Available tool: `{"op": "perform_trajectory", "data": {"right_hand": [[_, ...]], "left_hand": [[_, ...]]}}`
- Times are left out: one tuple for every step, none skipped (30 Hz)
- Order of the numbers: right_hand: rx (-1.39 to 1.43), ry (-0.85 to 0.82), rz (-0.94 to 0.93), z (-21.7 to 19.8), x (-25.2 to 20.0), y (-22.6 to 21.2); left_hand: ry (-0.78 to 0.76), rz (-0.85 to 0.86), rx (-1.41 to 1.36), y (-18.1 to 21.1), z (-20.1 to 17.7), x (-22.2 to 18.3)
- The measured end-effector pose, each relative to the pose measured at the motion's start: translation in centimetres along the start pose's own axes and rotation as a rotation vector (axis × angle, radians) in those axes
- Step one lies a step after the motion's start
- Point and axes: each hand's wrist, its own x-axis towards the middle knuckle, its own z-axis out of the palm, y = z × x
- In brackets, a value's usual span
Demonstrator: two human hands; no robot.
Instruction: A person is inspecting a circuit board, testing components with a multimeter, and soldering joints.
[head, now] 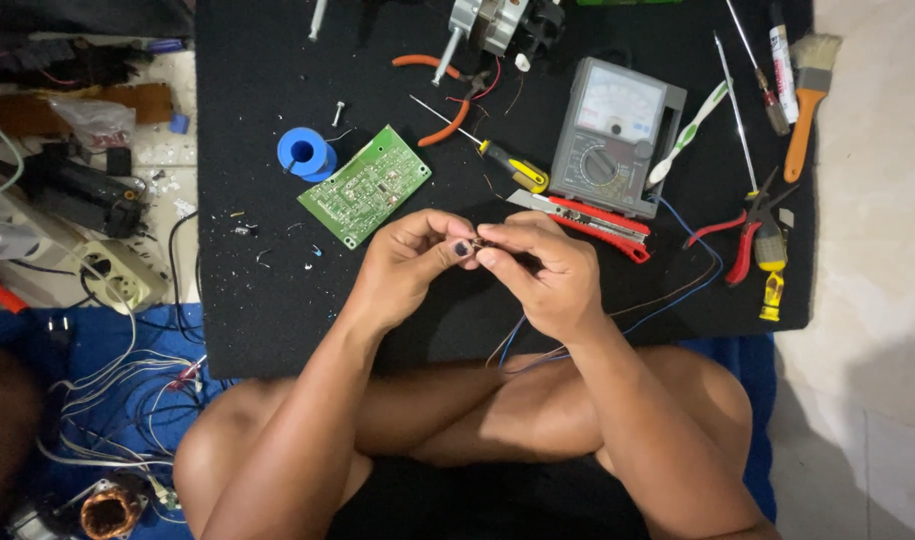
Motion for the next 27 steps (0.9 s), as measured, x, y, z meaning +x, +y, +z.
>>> {"op": "perform_trajectory", "data": {"right_hand": [[0.0, 0.0, 0.001, -0.04, -0.03, -0.04], [-0.018, -0.001, 0.012, -0.07, -0.06, -0.08], [-0.036, -0.002, 0.024, -0.1, -0.06, -0.09], [-0.036, -0.002, 0.024, -0.1, -0.06, -0.11], [-0.031, 0.001, 0.038, -0.09, -0.08, -0.12], [-0.026, 0.004, 0.052, -0.09, -0.11, -0.14], [-0.026, 0.004, 0.053, -0.13, -0.04, -0.18], [-0.03, 0.001, 0.061, -0.18, 0.03, -0.21], [-0.035, -0.003, 0.069, -0.23, 0.06, -0.25], [-0.035, -0.004, 0.07, -0.21, 0.02, -0.37], [-0.019, 0.005, 0.091, -0.19, 0.02, -0.47], [-0.004, 0.013, 0.112, -0.17, 0.02, -0.57], [-0.003, 0.013, 0.112, -0.2, 0.0, -0.54], [-0.007, 0.011, 0.112, -0.23, -0.03, -0.51], [-0.011, 0.009, 0.112, -0.26, -0.01, -0.48], [-0.011, 0.009, 0.111, -0.25, 0.02, -0.56], [-0.007, 0.009, 0.118, -0.25, 0.07, -0.63], [-0.004, 0.008, 0.125, -0.25, 0.11, -0.7], [-0.004, 0.008, 0.125, -0.25, 0.08, -0.72], [0.008, 0.011, 0.132, -0.25, 0.05, -0.73], [0.019, 0.014, 0.14, -0.26, 0.03, -0.73], [0.019, 0.014, 0.14, -0.25, 0.08, -0.74], [0.021, 0.015, 0.14, -0.24, 0.09, -0.76], [0.023, 0.016, 0.139, -0.22, 0.09, -0.78], [0.023, 0.016, 0.139, -0.22, 0.09, -0.78], [0.027, 0.015, 0.141, -0.21, 0.09, -0.79], [0.031, 0.015, 0.144, -0.21, 0.1, -0.79]], "left_hand": [[0.0, -0.001, 0.0, 0.01, 0.0, -0.01], [0.0, -0.004, 0.001, 0.02, -0.01, -0.02], [-0.001, -0.008, 0.003, 0.04, -0.02, 0.02], [-0.001, -0.008, 0.003, 0.03, -0.02, 0.01], [0.0, -0.008, 0.001, 0.02, -0.02, 0.01], [0.0, -0.008, -0.001, 0.01, -0.03, 0.0], [0.001, -0.009, -0.001, 0.02, 0.02, 0.02], [0.001, -0.006, -0.002, 0.03, 0.06, 0.04], [0.002, -0.004, -0.003, 0.02, 0.12, 0.02], [0.002, -0.005, -0.003, 0.07, 0.16, -0.01], [0.002, -0.006, 0.006, 0.15, 0.18, 0.01], [0.002, -0.007, 0.015, 0.24, 0.21, 0.02], [0.002, -0.008, 0.015, 0.25, 0.19, -0.01], [-0.002, -0.007, 0.007, 0.26, 0.18, -0.05], [-0.007, -0.005, -0.001, 0.3, 0.15, -0.05], [-0.007, -0.005, -0.001, 0.34, 0.17, -0.05], [-0.01, -0.003, -0.005, 0.37, 0.19, -0.03], [-0.013, -0.001, -0.009, 0.41, 0.2, -0.02], [-0.012, -0.001, -0.009, 0.31, 0.16, -0.02], [-0.017, 0.006, -0.013, 0.21, 0.11, -0.01], [-0.022, 0.012, -0.018, 0.11, 0.06, 0.01], [-0.021, 0.012, -0.018, 0.25, 0.06, 0.08], [-0.024, 0.015, -0.006, 0.37, 0.07, 0.09], [-0.028, 0.018, 0.005, 0.49, 0.08, 0.1], [-0.028, 0.018, 0.005, 0.32, 0.04, 0.07], [-0.027, 0.02, -0.011, 0.16, 0.0, 0.05], [-0.026, 0.021, -0.028, 0.0, -0.04, 0.04]]}}
